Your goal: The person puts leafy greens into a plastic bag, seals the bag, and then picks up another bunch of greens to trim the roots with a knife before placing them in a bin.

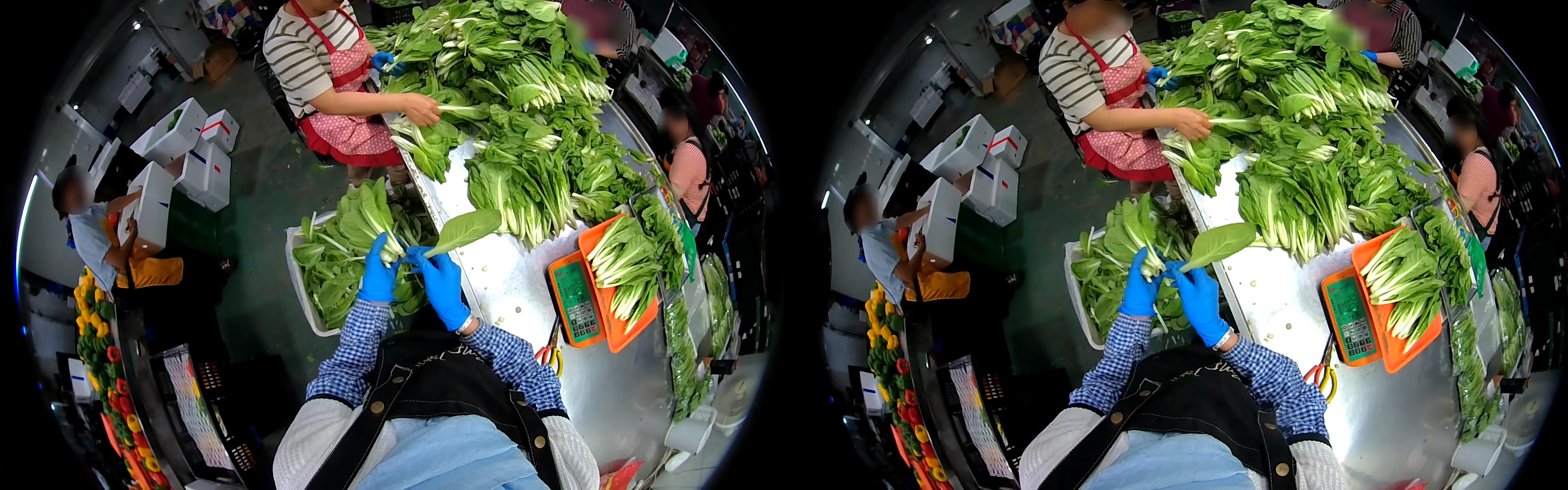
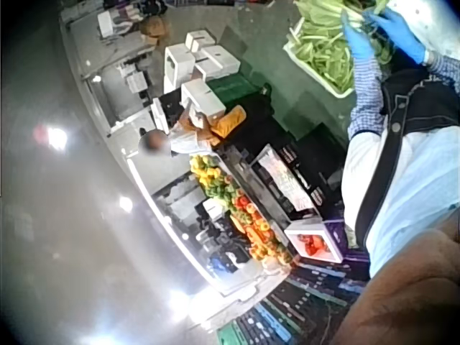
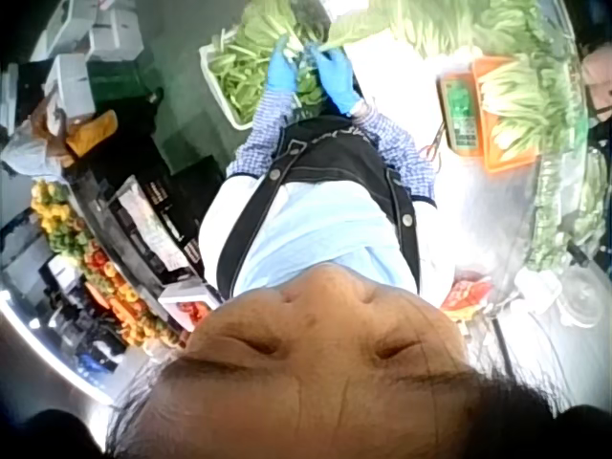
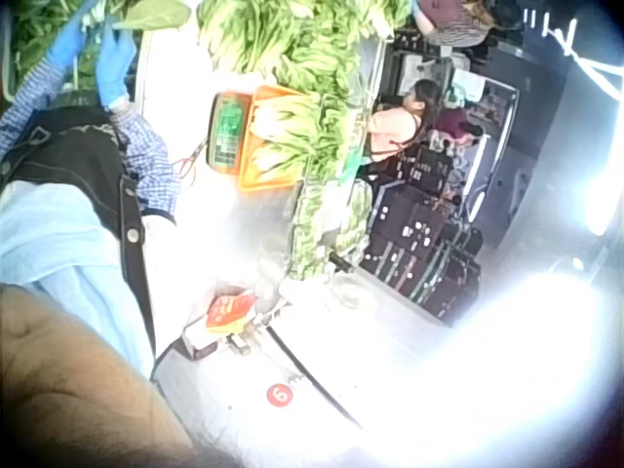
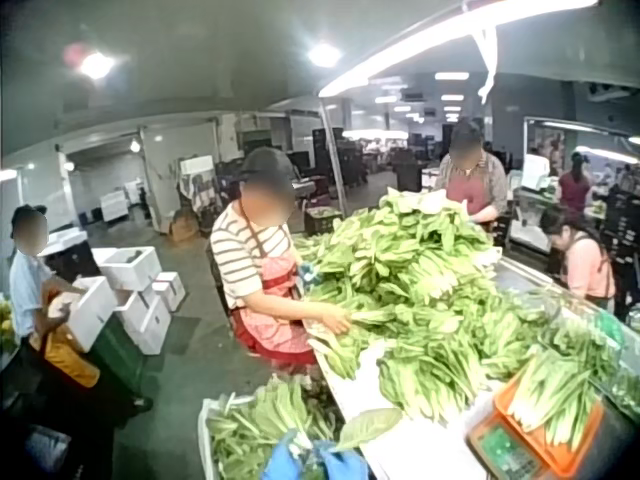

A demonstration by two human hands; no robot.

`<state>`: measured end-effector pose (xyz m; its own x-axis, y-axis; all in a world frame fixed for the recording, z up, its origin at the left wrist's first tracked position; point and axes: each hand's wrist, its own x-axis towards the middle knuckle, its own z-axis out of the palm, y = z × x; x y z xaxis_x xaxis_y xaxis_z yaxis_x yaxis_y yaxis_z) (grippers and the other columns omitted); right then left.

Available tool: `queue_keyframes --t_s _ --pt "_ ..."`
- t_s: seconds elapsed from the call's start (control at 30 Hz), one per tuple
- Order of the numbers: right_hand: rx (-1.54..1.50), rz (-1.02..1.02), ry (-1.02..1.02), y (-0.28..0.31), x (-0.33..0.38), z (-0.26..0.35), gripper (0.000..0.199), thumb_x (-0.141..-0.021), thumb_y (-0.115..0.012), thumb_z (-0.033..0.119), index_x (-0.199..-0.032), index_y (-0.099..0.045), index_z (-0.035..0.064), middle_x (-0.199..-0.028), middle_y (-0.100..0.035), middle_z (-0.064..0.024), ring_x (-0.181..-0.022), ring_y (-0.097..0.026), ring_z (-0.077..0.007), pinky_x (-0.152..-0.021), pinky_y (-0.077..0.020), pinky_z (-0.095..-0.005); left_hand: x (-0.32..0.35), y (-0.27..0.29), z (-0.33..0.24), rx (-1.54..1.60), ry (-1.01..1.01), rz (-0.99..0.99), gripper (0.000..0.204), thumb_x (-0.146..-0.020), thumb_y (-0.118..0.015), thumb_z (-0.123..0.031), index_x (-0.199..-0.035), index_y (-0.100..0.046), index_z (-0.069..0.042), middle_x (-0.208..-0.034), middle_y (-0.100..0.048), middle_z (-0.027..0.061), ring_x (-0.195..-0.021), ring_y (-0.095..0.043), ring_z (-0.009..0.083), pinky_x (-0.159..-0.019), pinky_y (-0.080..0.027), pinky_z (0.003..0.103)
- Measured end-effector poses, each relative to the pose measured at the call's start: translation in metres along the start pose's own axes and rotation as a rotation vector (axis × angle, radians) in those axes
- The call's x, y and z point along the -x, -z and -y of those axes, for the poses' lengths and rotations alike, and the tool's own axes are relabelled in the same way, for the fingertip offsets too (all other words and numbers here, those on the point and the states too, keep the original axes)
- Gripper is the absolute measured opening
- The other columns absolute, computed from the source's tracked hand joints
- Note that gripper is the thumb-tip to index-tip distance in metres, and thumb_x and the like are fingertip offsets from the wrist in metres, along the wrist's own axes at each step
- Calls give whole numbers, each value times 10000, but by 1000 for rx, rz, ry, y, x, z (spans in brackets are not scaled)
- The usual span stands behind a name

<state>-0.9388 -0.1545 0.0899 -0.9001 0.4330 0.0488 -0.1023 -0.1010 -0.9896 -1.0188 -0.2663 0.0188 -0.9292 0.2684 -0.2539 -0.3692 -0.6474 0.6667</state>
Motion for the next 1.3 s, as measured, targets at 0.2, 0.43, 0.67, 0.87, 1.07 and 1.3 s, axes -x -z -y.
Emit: queue_keyframes --t_s 0.2,0.43,0.67,0.87,1.07,1.3 --pt "752 250 -98 24 -43 16 347 -829 -593 320 -848 -605 -26 -735 -614 -172 -563 -591 -254 -535 -473 -342 2 -3 -12 314 160 -19 319 -858 -560 -166 -1130 -514 -6 -1019 -576 119 -966 -548 227 -844 -456 343" --pt "508 107 70 10 -29 -11 251 -763 -677 224 -878 -601 14 -791 -618 -120 -714 -613 -205 -624 -473 -292 9 -15 6 -4 34 35 239 -789 -617 -41 -1019 -556 -18 -832 -578 10 -679 -556 101 -602 -444 236" --pt "1015 42 398 7 -20 3 267 -762 -619 103 -1018 -545 82 -921 -520 -123 -694 -577 -310 -571 -464 -376 25 -52 -4 -151 -44 -1 183 -798 -610 -47 -974 -563 -29 -776 -569 0 -615 -504 65 -521 -394 191" --pt "427 71 186 8 -16 11 288 -763 -652 107 -1031 -566 47 -926 -586 -89 -697 -572 -202 -625 -475 -296 8 -4 14 41 58 218 149 -833 -572 -122 -970 -572 -65 -812 -560 22 -731 -539 118 -665 -439 258" --pt "344 21 69 12 -26 -15 271 -788 -661 173 -985 -573 8 -799 -605 -64 -639 -539 -120 -586 -454 -247 16 -9 13 36 115 186 255 -824 -580 -163 -1062 -564 -73 -983 -567 49 -896 -557 169 -792 -460 297" --pt "-168 -16 -301 13 -18 5 244 -858 -568 248 -844 -546 5 -670 -556 -45 -577 -528 -86 -531 -414 -220 8 2 15 -1003 -506 153 394 -802 -558 28 -1173 -434 -16 -1085 -534 145 -973 -538 218 -845 -447 301"
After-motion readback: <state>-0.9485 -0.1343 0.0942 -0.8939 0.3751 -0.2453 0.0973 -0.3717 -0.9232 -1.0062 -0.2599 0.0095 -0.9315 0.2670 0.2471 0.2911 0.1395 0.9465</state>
